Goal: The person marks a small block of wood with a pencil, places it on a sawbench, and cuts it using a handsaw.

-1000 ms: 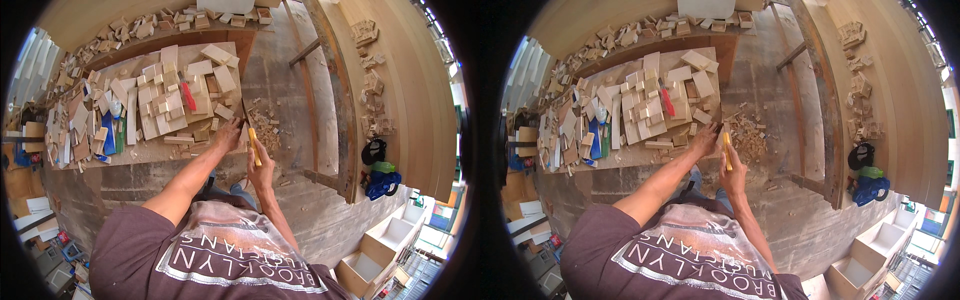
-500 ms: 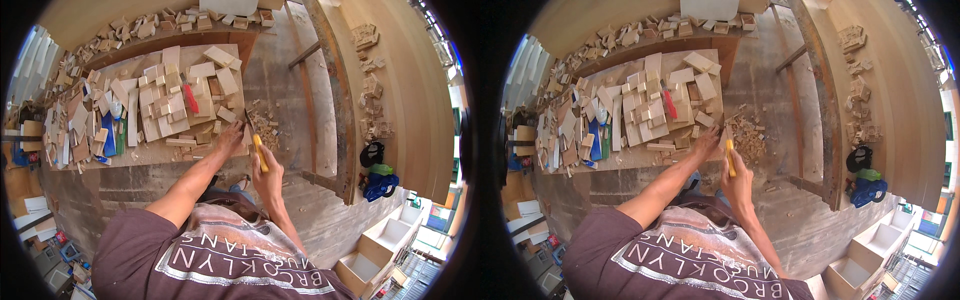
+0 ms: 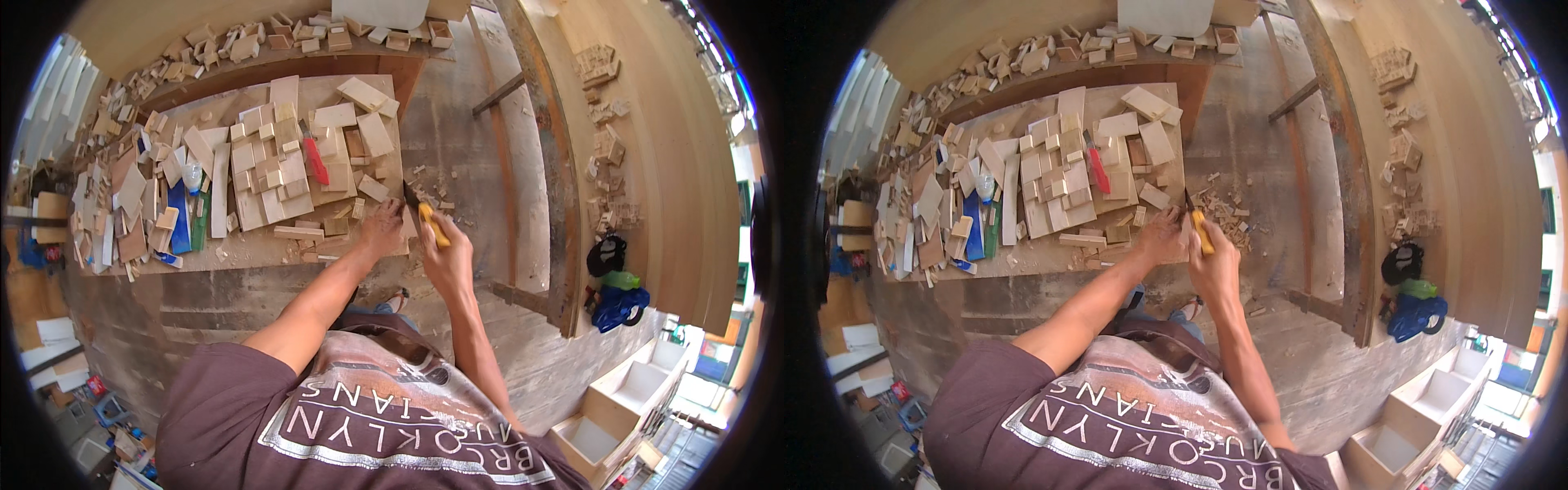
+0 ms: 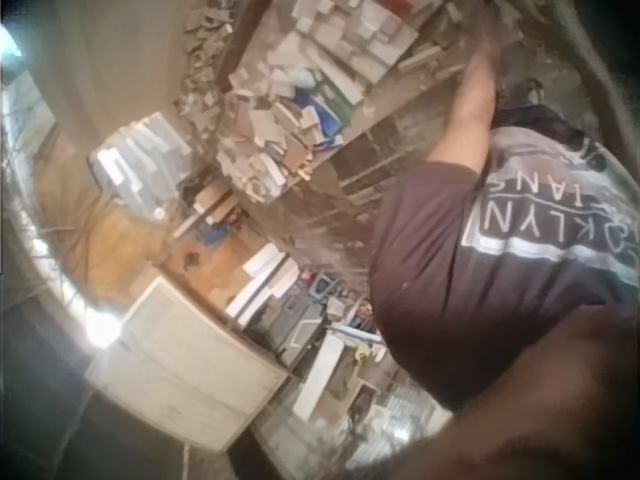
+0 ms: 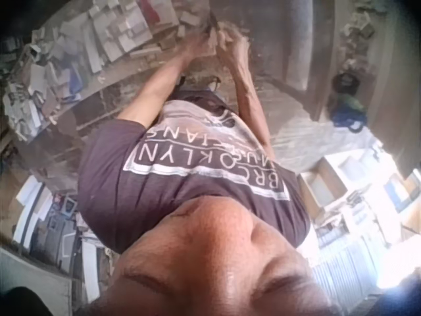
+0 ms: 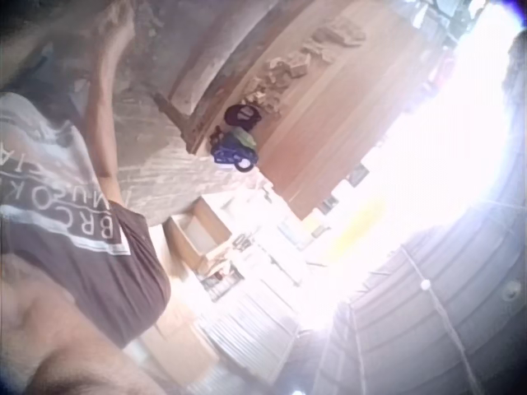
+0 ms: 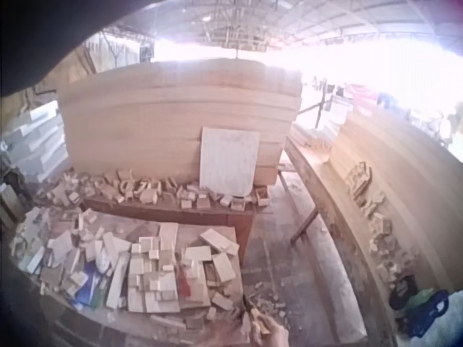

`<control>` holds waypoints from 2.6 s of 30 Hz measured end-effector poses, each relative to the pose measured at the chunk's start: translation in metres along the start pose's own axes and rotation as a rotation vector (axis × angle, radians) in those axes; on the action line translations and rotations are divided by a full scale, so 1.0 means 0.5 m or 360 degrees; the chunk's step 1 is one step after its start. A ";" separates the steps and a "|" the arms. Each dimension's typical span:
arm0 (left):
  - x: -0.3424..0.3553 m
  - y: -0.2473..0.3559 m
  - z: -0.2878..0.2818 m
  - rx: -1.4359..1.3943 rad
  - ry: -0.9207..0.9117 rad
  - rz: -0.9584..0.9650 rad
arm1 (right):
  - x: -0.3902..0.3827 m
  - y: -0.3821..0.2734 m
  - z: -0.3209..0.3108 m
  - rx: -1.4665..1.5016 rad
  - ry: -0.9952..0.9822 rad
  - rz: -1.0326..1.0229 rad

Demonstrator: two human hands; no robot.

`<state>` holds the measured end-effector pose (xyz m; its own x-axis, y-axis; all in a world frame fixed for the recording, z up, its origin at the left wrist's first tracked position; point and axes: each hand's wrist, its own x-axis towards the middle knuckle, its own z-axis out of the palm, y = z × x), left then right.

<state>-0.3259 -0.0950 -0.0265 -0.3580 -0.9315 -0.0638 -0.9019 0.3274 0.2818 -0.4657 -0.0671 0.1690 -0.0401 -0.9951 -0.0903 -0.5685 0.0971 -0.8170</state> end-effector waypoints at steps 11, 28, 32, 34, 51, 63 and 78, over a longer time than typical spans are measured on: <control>0.000 0.001 0.027 -0.0138 0.0244 -0.0076 | 0.064 -0.024 -0.007 0.0043 -0.0183 0.0189; 0.002 0.010 0.025 -0.0219 0.0147 -0.0224 | 0.186 -0.074 -0.024 0.0316 -0.0559 0.0503; 0.017 0.021 -0.033 -0.0053 -0.0046 -0.0096 | 0.241 -0.054 0.030 -0.0018 -0.0528 0.0349; -0.006 0.020 0.002 -0.0078 0.0122 -0.0086 | 0.232 -0.073 0.019 -0.0032 -0.0531 0.0417; 0.005 0.023 0.011 -0.0139 0.0225 -0.0088 | 0.212 -0.041 0.019 0.0019 -0.0420 0.0324; -0.002 0.025 -0.006 -0.0182 0.0013 -0.0218 | 0.230 -0.121 -0.075 -0.0041 -0.0588 0.0428; 0.016 0.023 -0.038 0.0045 -0.0166 -0.0106 | 0.130 -0.281 -0.286 0.0173 -0.0088 -0.0021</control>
<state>-0.3346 -0.1015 -0.0057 -0.3193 -0.9301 -0.1813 -0.9303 0.2713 0.2468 -0.5060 -0.1478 0.3591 0.0135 -0.9941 -0.1081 -0.4761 0.0886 -0.8749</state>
